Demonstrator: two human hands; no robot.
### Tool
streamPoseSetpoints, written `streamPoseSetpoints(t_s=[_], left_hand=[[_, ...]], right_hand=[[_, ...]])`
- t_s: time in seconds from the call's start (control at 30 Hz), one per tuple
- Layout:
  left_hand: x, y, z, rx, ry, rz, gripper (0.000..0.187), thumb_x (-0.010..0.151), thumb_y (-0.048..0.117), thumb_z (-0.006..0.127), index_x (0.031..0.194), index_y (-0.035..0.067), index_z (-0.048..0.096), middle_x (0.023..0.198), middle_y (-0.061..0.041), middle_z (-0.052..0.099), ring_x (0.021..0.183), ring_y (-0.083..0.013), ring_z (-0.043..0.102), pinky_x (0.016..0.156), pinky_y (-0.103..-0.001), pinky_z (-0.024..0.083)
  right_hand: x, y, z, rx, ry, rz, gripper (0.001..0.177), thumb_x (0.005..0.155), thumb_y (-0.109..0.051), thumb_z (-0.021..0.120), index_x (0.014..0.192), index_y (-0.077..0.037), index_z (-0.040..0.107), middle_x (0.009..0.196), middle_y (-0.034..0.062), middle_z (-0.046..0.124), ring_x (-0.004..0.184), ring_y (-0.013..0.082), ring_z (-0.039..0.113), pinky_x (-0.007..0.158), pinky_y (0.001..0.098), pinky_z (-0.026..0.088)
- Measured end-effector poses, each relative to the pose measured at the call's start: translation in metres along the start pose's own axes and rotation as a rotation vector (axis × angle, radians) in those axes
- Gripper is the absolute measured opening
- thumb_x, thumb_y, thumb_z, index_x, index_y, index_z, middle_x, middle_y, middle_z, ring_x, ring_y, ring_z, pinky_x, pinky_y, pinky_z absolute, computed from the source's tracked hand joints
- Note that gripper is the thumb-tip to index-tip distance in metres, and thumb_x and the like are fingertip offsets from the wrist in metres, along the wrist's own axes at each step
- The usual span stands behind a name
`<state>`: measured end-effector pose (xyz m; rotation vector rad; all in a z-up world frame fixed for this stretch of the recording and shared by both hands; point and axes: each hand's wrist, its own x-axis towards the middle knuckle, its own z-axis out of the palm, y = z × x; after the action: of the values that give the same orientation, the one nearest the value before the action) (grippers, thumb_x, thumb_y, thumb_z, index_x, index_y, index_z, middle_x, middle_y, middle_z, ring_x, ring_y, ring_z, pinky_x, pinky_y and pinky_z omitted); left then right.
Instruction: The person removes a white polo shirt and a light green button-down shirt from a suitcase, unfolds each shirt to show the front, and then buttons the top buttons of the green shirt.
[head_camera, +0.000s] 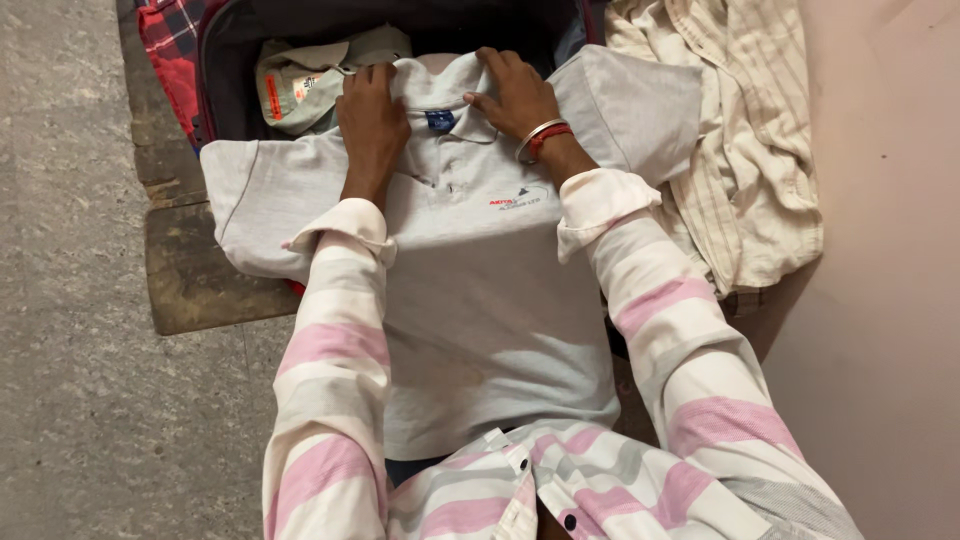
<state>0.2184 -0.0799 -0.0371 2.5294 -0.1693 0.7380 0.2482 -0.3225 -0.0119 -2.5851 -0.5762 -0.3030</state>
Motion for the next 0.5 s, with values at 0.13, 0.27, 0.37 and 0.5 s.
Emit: streamPoseSetpoints(t_s=[0.13,0.27,0.37,0.5], left_hand=[[-0.001,-0.002,-0.002,-0.07,0.103,-0.012,0.028,0.082,-0.003,0.064,0.107,0.006,0.07,0.097,-0.018,0.071,0.091,-0.0363,0.068,0.079,-0.049,0.053],[0.004,-0.001,-0.007,-0.262,0.126,-0.208,0.019,0.091,-0.002,0.058,0.106,0.004,0.068,0.091,-0.014,0.073,0.078,-0.0274,0.073,0.073,-0.042,0.057],[0.003,-0.006,-0.016,-0.236,0.248,-0.248,0.017,0.09,-0.002,0.057,0.102,0.003,0.068,0.087,-0.014,0.073,0.079,-0.0272,0.073,0.074,-0.042,0.057],[-0.003,-0.01,-0.015,-0.188,0.183,-0.347,0.015,0.094,0.002,0.058,0.104,0.005,0.068,0.095,-0.011,0.073,0.087,-0.0255,0.072,0.08,-0.042,0.057]], right_hand=[[0.005,0.006,0.006,-0.024,0.012,-0.012,0.048,0.088,-0.041,0.083,0.116,-0.009,0.061,0.109,0.0134,0.064,0.102,0.0364,0.064,0.081,0.0487,0.053],[0.005,0.01,0.008,0.015,0.157,-0.107,0.02,0.086,-0.014,0.073,0.1,-0.008,0.061,0.098,0.0118,0.065,0.096,0.0352,0.065,0.077,0.0481,0.053],[0.004,0.007,0.001,0.086,0.235,-0.094,0.015,0.084,-0.002,0.065,0.096,-0.008,0.059,0.093,0.0103,0.065,0.094,0.0341,0.065,0.076,0.0482,0.052],[0.002,0.009,0.0,0.092,0.259,-0.03,0.017,0.082,0.003,0.061,0.095,-0.008,0.059,0.091,0.0103,0.067,0.094,0.0342,0.065,0.077,0.0482,0.053]])
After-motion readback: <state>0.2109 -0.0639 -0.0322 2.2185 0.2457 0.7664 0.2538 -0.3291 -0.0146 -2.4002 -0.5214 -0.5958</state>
